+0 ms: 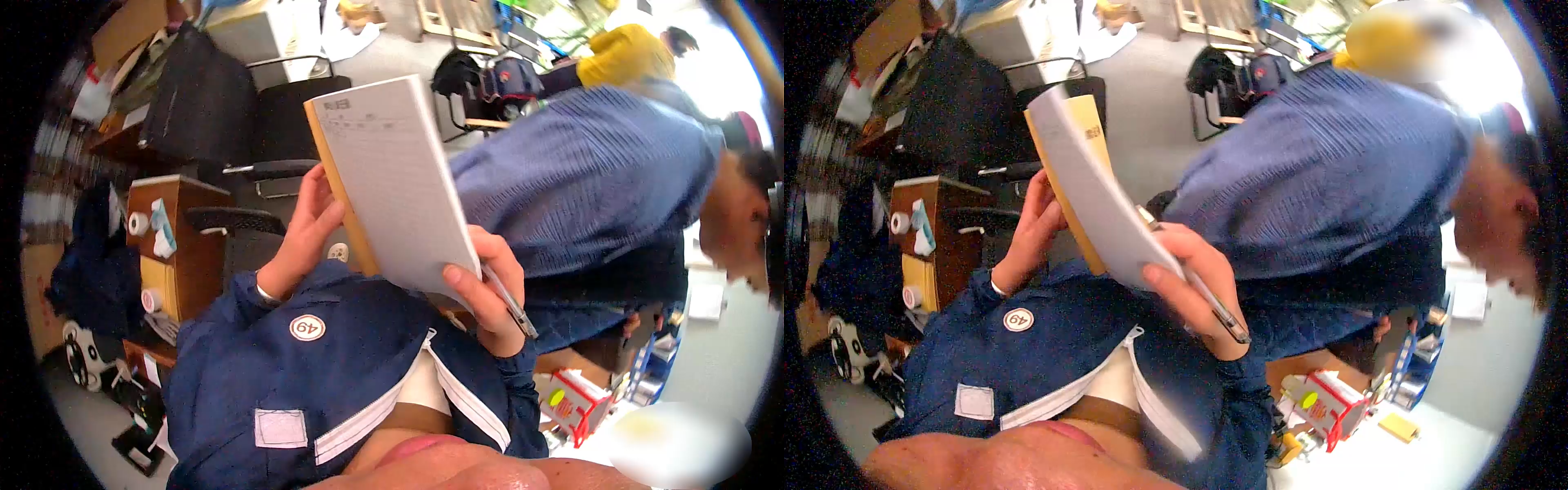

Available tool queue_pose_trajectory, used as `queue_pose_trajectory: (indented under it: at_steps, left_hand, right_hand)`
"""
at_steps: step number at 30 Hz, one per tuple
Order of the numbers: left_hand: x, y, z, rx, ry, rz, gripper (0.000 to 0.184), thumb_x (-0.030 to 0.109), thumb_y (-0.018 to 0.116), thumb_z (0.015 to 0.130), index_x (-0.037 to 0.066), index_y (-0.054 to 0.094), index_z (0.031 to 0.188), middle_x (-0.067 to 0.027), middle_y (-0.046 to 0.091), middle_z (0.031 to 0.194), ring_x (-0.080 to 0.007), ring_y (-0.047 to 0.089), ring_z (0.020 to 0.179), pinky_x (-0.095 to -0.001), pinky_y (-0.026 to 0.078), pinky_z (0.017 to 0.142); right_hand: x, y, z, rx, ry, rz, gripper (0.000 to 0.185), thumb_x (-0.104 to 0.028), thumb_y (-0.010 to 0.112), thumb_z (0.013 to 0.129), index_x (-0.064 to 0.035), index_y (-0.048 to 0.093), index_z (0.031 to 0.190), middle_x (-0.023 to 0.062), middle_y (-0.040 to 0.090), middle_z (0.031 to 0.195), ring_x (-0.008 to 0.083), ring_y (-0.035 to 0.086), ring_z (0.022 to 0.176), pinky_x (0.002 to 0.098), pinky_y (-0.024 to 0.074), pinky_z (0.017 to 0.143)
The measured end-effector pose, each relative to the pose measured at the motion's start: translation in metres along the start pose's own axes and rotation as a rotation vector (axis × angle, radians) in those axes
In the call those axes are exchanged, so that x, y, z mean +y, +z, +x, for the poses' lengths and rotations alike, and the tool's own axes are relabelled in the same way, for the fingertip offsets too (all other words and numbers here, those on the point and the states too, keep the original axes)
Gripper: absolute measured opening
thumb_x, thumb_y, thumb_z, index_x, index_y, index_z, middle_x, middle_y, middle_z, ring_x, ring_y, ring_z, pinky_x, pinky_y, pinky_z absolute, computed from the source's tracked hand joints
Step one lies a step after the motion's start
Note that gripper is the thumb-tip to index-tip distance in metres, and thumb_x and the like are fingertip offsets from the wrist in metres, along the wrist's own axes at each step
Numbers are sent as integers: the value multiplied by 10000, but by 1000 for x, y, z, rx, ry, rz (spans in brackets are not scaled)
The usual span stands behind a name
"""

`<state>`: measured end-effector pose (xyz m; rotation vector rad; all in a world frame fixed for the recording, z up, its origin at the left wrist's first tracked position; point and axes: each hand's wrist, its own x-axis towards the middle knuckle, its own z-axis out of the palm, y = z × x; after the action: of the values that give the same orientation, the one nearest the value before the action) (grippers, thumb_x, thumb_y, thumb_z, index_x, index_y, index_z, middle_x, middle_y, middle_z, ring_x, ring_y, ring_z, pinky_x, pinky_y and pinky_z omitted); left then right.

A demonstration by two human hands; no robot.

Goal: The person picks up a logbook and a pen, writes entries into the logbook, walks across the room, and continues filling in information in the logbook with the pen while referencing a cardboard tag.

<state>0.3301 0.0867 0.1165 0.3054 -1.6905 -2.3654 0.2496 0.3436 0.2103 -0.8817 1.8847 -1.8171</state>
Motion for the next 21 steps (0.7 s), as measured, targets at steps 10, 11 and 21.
queue_pose_trajectory:
  at_steps: [10, 11, 21]
  left_hand:
    - [27, -73, 27, 243, -55, -422, 401, 152, 553, 1046, -7, 470, 1404, -116, 639, 1258, -175, 634, 1121, -328, 522, 996]
    - [28, -74, 31, 251, -48, -433, 403, 150, 551, 1046, -9, 468, 1407, -119, 641, 1254, -175, 638, 1113, -327, 525, 992]
    - [-33, -197, 37, 356, -110, 450, 614, 350, 478, 1085, -3, 316, 1561, -206, 495, 1488, -281, 560, 1276, -367, 450, 1065]
  right_hand:
    - [96, 55, 107, 110, 286, 228, 535, -115, 714, 887, 2, 482, 1354, 191, 604, 1274, 261, 573, 1173, 395, 433, 1037]
    - [117, 53, 117, 105, 308, 285, 558, -119, 715, 879, 0, 471, 1367, 194, 593, 1286, 264, 567, 1183, 397, 431, 1043]
    - [118, 102, 252, -10, 270, 245, 662, -103, 777, 817, 26, 436, 1369, 221, 624, 1194, 282, 663, 1045, 360, 560, 917]
